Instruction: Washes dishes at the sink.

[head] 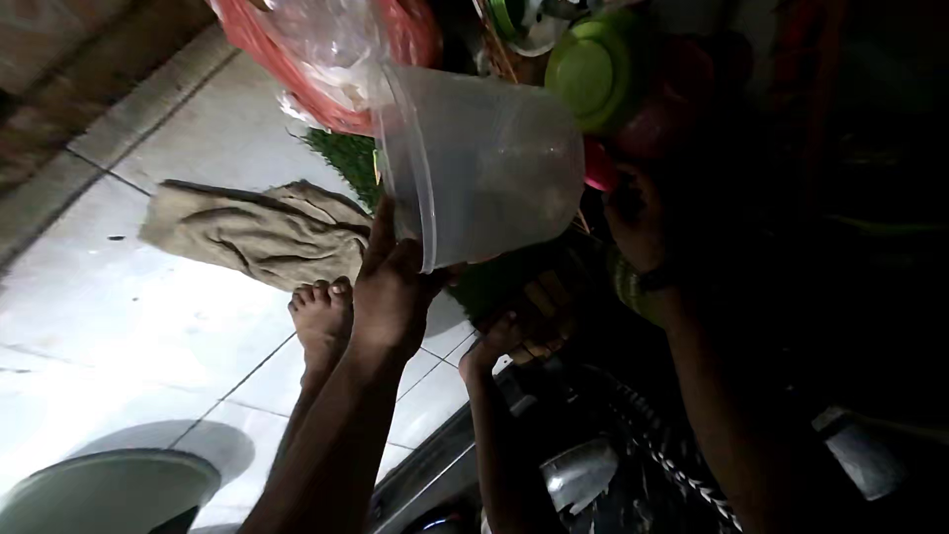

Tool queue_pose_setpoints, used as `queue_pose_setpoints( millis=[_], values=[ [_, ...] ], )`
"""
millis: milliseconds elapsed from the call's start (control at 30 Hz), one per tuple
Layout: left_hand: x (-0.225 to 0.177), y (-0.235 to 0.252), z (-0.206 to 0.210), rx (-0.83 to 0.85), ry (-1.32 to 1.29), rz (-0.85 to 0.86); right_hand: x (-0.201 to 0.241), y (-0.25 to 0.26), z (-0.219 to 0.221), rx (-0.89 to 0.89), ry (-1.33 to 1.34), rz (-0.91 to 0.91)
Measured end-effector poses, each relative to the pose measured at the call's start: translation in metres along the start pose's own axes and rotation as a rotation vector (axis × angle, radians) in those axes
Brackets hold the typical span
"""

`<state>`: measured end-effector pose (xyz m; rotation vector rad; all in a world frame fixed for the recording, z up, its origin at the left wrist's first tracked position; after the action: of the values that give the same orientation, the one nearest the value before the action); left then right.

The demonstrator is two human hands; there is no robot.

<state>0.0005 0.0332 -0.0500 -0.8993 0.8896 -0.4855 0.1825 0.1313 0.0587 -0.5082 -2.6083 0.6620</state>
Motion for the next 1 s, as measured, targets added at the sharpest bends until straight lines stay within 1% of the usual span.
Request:
queue_pose_setpoints(
  millis=[33, 67, 100, 133, 167, 233, 267, 333, 400, 467, 500, 567, 600, 633, 667, 700, 733, 767, 800, 833, 900, 1000],
  values=[
    [0.001, 0.000, 0.004, 0.035, 0.017, -0.022, -0.066, 0.024, -0.001, -0.053, 0.119, -0.323],
    [0.003, -0.001, 0.009, 0.077, 0.023, -0.056, -0.103, 0.036, -0.001, 0.009, 0.296, -0.344],
    [0.005, -0.001, 0.017, 0.115, 0.016, -0.112, -0.120, 0.036, 0.000, 0.105, 0.497, -0.246],
    [0.007, -0.001, 0.028, 0.164, 0.006, -0.175, -0.125, 0.026, 0.000, 0.167, 0.621, -0.148],
    [0.010, -0.004, 0.041, 0.238, 0.016, -0.232, -0.124, 0.009, -0.004, 0.179, 0.657, -0.086],
    [0.022, -0.002, 0.069, 0.415, -0.003, -0.356, -0.126, -0.022, -0.017, 0.074, 0.697, -0.025],
    [0.030, 0.001, 0.083, 0.490, -0.025, -0.419, -0.130, -0.030, -0.025, 0.019, 0.738, -0.026],
    [0.037, 0.004, 0.110, 0.562, -0.014, -0.500, -0.132, -0.039, -0.045, -0.069, 0.713, -0.060],
    [0.041, 0.009, 0.133, 0.601, -0.037, -0.561, -0.129, -0.041, -0.060, -0.148, 0.646, -0.052],
    [0.053, 0.017, 0.143, 0.647, -0.104, -0.619, -0.119, -0.038, -0.066, -0.122, 0.571, -0.016],
    [0.056, 0.021, 0.142, 0.651, -0.138, -0.636, -0.111, -0.033, -0.066, -0.079, 0.556, -0.033],
    [0.060, 0.024, 0.137, 0.620, -0.196, -0.645, -0.094, -0.027, -0.065, -0.029, 0.492, -0.128],
    [0.063, 0.024, 0.133, 0.582, -0.219, -0.647, -0.089, -0.027, -0.065, -0.045, 0.413, -0.133],
    [0.067, 0.024, 0.130, 0.506, -0.217, -0.645, -0.091, -0.027, -0.065, -0.039, 0.277, -0.114],
    [0.072, 0.025, 0.128, 0.418, -0.204, -0.633, -0.095, -0.026, -0.064, -0.008, 0.130, -0.067],
    [0.080, 0.029, 0.124, 0.346, -0.177, -0.604, -0.097, -0.023, -0.062, 0.036, 0.042, -0.050],
    [0.087, 0.034, 0.118, 0.325, -0.122, -0.557, -0.096, -0.018, -0.059, 0.044, 0.038, -0.049],
    [0.094, 0.038, 0.111, 0.335, -0.041, -0.501, -0.089, -0.012, -0.055, 0.004, 0.078, -0.079],
    [0.101, 0.040, 0.101, 0.348, 0.030, -0.449, -0.086, -0.005, -0.048, -0.026, 0.143, -0.094],
    [0.106, 0.039, 0.089, 0.350, 0.069, -0.412, -0.091, 0.003, -0.039, -0.064, 0.174, -0.071],
    [0.111, 0.025, 0.055, 0.310, 0.098, -0.409, -0.109, 0.020, -0.018, -0.137, 0.077, -0.045],
    [0.117, 0.000, -0.005, 0.179, 0.154, -0.459, -0.128, 0.041, 0.010, -0.087, -0.082, 0.013]
  ],
)
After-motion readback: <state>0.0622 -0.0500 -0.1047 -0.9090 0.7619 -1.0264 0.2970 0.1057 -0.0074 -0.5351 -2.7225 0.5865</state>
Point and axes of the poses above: each hand's wrist, its own y-axis towards the middle knuckle, its own z-axis out of the palm, x = y × z, the point moved 6 cm from there along y, towards the middle knuckle, and after that the axes turned 5 degrees about -y, right-handed, at the moved point
